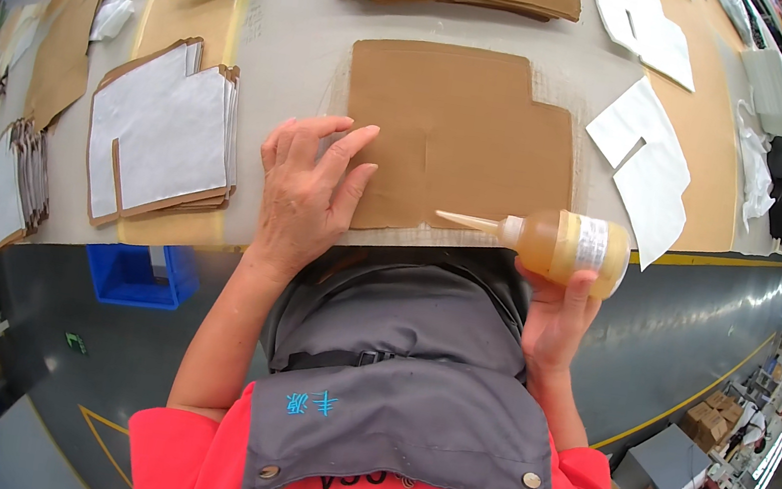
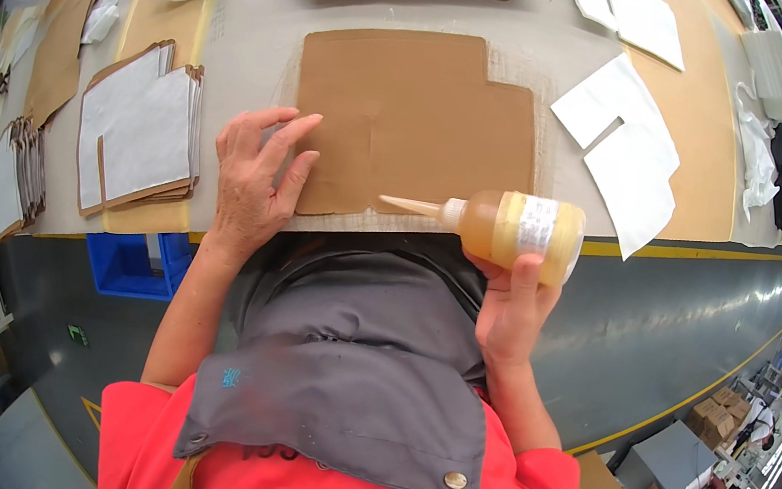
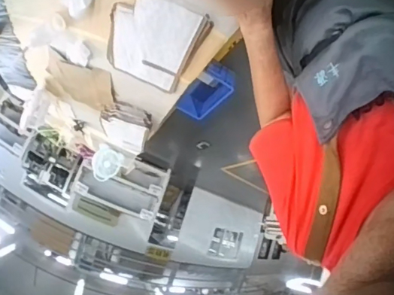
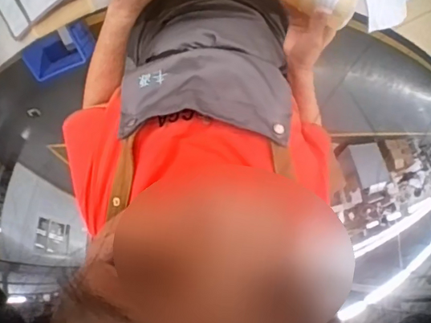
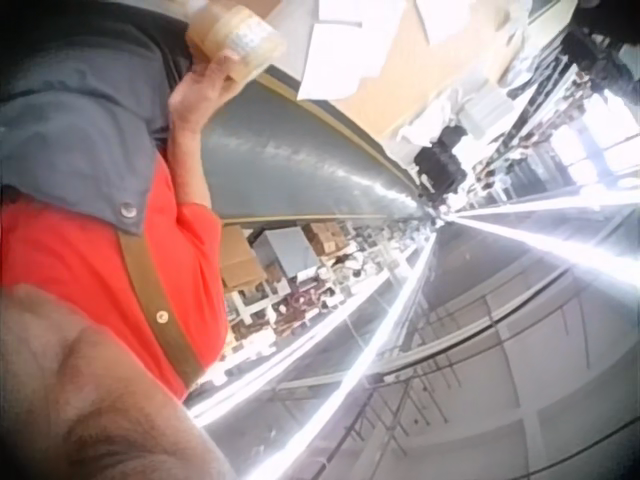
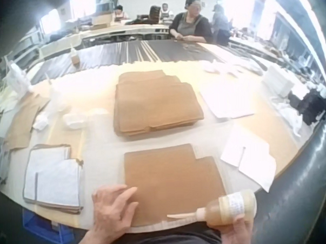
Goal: The person applies glue from a squeeze bottle onto brown cardboard pieces and then places white paper cutouts on top. They smooth the paper down with their hands and move the finished units to a stack on the left side of the table. The process is repeated for multiple units.
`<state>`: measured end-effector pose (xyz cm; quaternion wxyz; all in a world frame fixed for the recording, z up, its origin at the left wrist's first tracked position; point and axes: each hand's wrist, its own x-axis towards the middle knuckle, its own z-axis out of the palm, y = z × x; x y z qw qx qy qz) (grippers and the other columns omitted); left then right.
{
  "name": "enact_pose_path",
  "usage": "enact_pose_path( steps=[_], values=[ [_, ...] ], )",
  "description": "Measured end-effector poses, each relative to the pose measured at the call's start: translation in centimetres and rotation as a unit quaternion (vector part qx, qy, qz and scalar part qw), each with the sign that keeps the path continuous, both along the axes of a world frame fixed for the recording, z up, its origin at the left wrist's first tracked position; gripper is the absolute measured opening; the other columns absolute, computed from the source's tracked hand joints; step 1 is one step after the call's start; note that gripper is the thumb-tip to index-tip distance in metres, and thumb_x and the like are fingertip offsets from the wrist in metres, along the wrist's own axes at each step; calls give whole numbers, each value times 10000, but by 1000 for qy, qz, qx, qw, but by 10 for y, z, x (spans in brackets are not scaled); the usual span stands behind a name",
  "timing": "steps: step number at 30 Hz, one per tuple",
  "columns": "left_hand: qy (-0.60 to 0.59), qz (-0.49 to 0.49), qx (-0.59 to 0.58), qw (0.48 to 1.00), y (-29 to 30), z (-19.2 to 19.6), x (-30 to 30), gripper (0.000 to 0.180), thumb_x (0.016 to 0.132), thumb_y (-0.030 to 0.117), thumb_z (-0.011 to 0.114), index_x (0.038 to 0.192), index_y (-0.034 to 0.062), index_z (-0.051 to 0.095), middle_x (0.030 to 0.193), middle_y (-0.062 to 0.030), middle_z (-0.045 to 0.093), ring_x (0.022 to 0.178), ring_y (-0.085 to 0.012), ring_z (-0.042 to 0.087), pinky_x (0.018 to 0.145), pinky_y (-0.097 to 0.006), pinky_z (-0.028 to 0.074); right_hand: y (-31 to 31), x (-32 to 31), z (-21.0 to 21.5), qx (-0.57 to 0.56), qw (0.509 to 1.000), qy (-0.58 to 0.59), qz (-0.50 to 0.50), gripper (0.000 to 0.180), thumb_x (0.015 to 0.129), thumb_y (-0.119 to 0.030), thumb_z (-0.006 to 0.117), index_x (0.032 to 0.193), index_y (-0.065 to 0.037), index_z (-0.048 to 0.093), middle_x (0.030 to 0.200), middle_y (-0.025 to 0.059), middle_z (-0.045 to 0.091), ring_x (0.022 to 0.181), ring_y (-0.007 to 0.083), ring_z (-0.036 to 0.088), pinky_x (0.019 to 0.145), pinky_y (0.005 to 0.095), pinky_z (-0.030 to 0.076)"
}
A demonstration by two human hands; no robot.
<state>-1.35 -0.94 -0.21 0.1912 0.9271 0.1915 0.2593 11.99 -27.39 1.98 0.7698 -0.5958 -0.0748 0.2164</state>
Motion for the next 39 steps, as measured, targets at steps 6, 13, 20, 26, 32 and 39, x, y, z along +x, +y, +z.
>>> enact_pose_path(
  steps=[6, 13, 20, 26, 32, 39],
  values=[
    [-42, 42, -92, 994, 6, -2, -5, 290, 911, 160, 718, 1199, 130, 708, 1196, -65, 604, 1122, -249, 558, 1041, -433, 368, 7, 47, 22, 230, 951, 207, 8, 769, 931, -492, 676, 1516, -75, 402, 1515, 180, 472, 1345, 329, 525, 997, 432, 596],
    [-53, 59, -109, 991, 8, -4, -6, 264, 912, 149, 714, 1176, 129, 712, 1164, -69, 606, 1099, -259, 559, 1002, -416, 381, 68, 51, 23, -47, 977, -204, 51, 1072, 766, -601, 826, 1527, -55, 304, 1474, 180, 505, 1361, 307, 510, 1129, 448, 441],
    [-48, 62, -113, 990, 8, 0, -6, 265, 908, 117, 718, 1172, 114, 733, 1192, -81, 619, 1103, -271, 573, 986, -391, 416, 93, 49, 11, -100, 950, -266, 128, 1135, 629, -625, 867, 1435, -35, 329, 1461, 192, 493, 1324, 342, 548, 1092, 478, 468],
    [-49, 59, -124, 989, 8, -2, -5, 258, 916, 127, 716, 1173, 111, 734, 1192, -88, 621, 1110, -280, 575, 1043, -426, 406, 90, 50, 9, -116, 951, -258, 127, 1136, 607, -622, 880, 1416, -38, 336, 1446, 191, 502, 1327, 359, 544, 1094, 489, 465],
    [-51, 57, -131, 988, 9, -1, -6, 260, 923, 129, 710, 1181, 108, 732, 1190, -95, 620, 1095, -284, 583, 1098, -478, 388, 79, 60, 7, -144, 946, -276, 92, 1108, 706, -664, 803, 1473, -31, 315, 1467, 200, 497, 1367, 328, 499, 1122, 477, 430],
    [-52, 54, -119, 990, 9, -3, -6, 265, 923, 127, 709, 1187, 106, 727, 1184, -96, 620, 1082, -282, 590, 1103, -488, 384, 68, 64, 4, -100, 960, -240, 100, 942, 913, -524, 727, 1576, -61, 243, 1525, 223, 452, 1419, 336, 450, 1158, 499, 404]
  ],
)
